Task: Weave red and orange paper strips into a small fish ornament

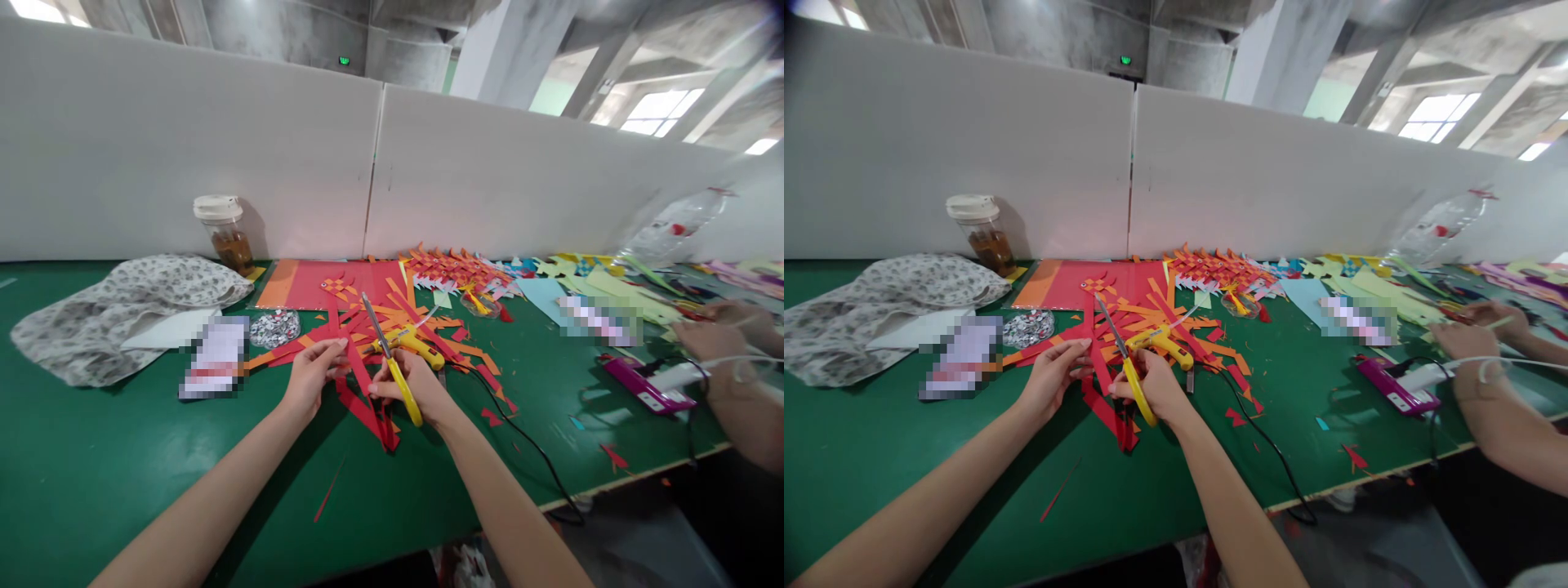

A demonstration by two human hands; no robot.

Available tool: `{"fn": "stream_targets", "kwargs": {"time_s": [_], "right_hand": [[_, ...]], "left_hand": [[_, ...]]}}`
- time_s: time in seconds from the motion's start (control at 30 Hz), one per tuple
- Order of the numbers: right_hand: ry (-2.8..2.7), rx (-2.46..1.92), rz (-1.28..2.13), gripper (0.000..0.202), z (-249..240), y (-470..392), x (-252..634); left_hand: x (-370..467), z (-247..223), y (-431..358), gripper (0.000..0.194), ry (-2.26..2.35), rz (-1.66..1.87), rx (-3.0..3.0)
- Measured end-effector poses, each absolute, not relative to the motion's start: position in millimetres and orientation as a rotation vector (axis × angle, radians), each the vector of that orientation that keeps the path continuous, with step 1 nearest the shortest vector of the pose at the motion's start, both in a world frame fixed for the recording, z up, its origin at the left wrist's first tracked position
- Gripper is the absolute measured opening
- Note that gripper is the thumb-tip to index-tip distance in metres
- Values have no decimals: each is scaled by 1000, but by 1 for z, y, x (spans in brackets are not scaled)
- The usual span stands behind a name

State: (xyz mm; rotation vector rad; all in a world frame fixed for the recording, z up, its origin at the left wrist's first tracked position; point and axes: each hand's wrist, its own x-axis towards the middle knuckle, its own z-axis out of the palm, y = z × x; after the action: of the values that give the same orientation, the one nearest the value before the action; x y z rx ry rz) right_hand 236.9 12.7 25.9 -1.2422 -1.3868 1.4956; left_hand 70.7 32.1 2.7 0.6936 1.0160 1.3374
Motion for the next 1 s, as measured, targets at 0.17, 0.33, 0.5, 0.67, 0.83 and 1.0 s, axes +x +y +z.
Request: {"fn": "stream_targets", "kwargs": {"time_s": [0.17,0.33,0.5,0.67,0.83,1.0], "right_hand": [[-1377,-1242,1501,46,26,13,237],[-1391,-1244,1489,45,25,13,238],[-1403,-1243,1484,46,22,14,239],[-1427,-1211,1488,47,22,14,240],[-1401,-1270,1436,42,26,11,237],[-1374,-1329,1257,37,26,13,237]], "left_hand": [[67,6,32,31,1022,1334,674],[66,4,34,30,1026,1328,674],[66,4,34,32,1025,1331,672],[66,6,33,31,1029,1333,684],[66,5,33,29,1010,1332,714],[68,6,32,29,1008,1320,738]]}}
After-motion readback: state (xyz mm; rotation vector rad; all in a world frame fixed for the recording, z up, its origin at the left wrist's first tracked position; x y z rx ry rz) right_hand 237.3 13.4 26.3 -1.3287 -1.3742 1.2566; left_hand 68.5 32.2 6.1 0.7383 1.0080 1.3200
